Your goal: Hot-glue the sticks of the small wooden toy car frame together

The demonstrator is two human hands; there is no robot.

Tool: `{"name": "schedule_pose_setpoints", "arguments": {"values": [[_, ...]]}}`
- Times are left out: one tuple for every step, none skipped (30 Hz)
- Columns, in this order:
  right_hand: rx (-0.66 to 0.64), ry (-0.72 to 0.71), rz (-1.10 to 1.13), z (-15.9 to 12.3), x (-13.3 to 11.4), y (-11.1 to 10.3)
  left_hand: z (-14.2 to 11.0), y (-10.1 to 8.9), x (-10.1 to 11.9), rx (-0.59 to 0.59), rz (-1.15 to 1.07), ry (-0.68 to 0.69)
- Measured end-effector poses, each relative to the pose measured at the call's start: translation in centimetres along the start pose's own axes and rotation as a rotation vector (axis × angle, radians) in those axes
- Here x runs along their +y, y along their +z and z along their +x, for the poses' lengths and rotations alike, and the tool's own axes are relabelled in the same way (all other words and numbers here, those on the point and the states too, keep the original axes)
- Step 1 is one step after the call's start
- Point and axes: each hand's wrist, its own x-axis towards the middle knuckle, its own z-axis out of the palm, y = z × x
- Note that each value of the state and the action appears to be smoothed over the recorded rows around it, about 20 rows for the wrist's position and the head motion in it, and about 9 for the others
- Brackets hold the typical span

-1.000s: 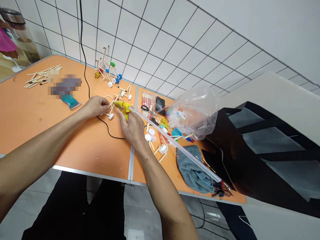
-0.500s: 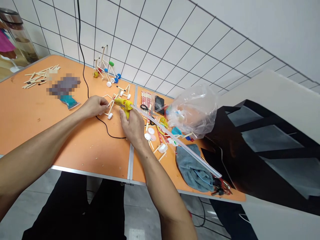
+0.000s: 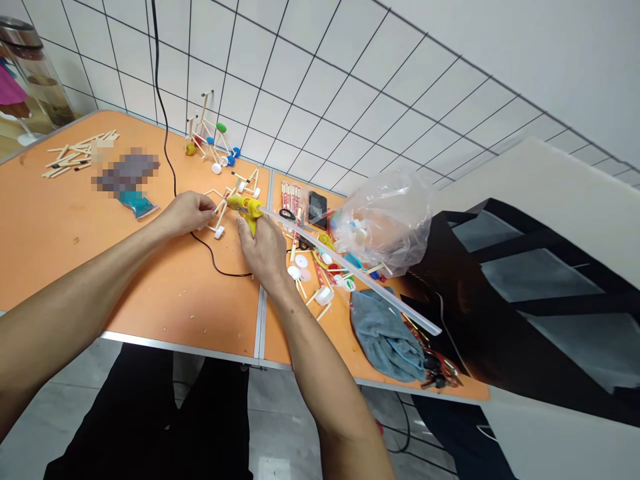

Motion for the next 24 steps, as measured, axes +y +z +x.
{"name": "schedule_pose_setpoints", "arguments": {"values": [[-0.003, 0.007, -0.005, 0.02, 0.0, 0.01, 0.02, -0.01, -0.01, -0.01, 0.05, 0.006], [-0.007, 0.014, -0.011, 0.03, -0.01, 0.01, 0.04, -0.04, 0.0, -0.023, 0.103, 0.013], [-0.011, 0.021, -0.018, 0.04, -0.02, 0.02, 0.06, -0.06, 0.02, -0.031, 0.138, 0.019], [-0.013, 0.025, -0.023, 0.05, -0.04, 0.02, 0.06, -0.09, 0.06, -0.034, 0.152, 0.022], [-0.014, 0.026, -0.026, 0.05, -0.06, 0.02, 0.05, -0.11, 0.1, -0.036, 0.158, 0.024], [-0.012, 0.024, -0.028, 0.04, -0.08, 0.02, 0.03, -0.13, 0.16, -0.037, 0.161, 0.023], [-0.01, 0.021, -0.03, 0.04, -0.1, 0.02, -0.01, -0.15, 0.22, -0.037, 0.163, 0.02], [-0.008, 0.018, -0.032, 0.03, -0.13, 0.01, -0.06, -0.16, 0.28, -0.038, 0.163, 0.014], [-0.006, 0.016, -0.035, 0.02, -0.16, 0.0, -0.12, -0.17, 0.35, -0.04, 0.164, 0.008], [-0.006, 0.016, -0.038, 0.01, -0.2, -0.02, -0.18, -0.18, 0.43, -0.042, 0.164, 0.004], [-0.007, 0.017, -0.042, 0.0, -0.25, -0.04, -0.24, -0.19, 0.5, -0.044, 0.163, -0.001], [-0.01, 0.017, -0.044, -0.01, -0.3, -0.07, -0.29, -0.2, 0.58, -0.044, 0.162, -0.003], [-0.014, 0.017, -0.044, -0.01, -0.35, -0.1, -0.34, -0.22, 0.66, -0.045, 0.162, -0.004], [-0.017, 0.015, -0.041, -0.02, -0.4, -0.13, -0.38, -0.24, 0.73, -0.045, 0.165, -0.005], [-0.02, 0.014, -0.038, -0.02, -0.44, -0.16, -0.42, -0.26, 0.8, -0.045, 0.168, -0.005], [-0.023, 0.013, -0.036, -0.02, -0.46, -0.2, -0.45, -0.29, 0.87, -0.047, 0.172, -0.006], [-0.024, 0.014, -0.034, -0.03, -0.46, -0.23, -0.48, -0.32, 0.92, -0.048, 0.175, -0.007], [-0.023, 0.017, -0.035, -0.04, -0.45, -0.26, -0.5, -0.35, 0.96, -0.051, 0.176, -0.007], [-0.021, 0.021, -0.036, -0.05, -0.44, -0.3, -0.51, -0.38, 0.97, -0.053, 0.175, -0.008], [-0.02, 0.024, -0.037, -0.06, -0.42, -0.33, -0.51, -0.39, 0.96, -0.054, 0.171, -0.009], [-0.018, 0.025, -0.036, -0.07, -0.42, -0.36, -0.49, -0.4, 0.91, -0.056, 0.166, -0.008], [-0.018, 0.024, -0.033, -0.09, -0.43, -0.39, -0.46, -0.39, 0.84, -0.054, 0.16, -0.007], [-0.018, 0.023, -0.029, -0.11, -0.45, -0.41, -0.42, -0.37, 0.74, -0.05, 0.152, -0.004], [-0.022, 0.022, -0.024, -0.13, -0.49, -0.43, -0.36, -0.34, 0.63, -0.047, 0.143, 0.001]]}}
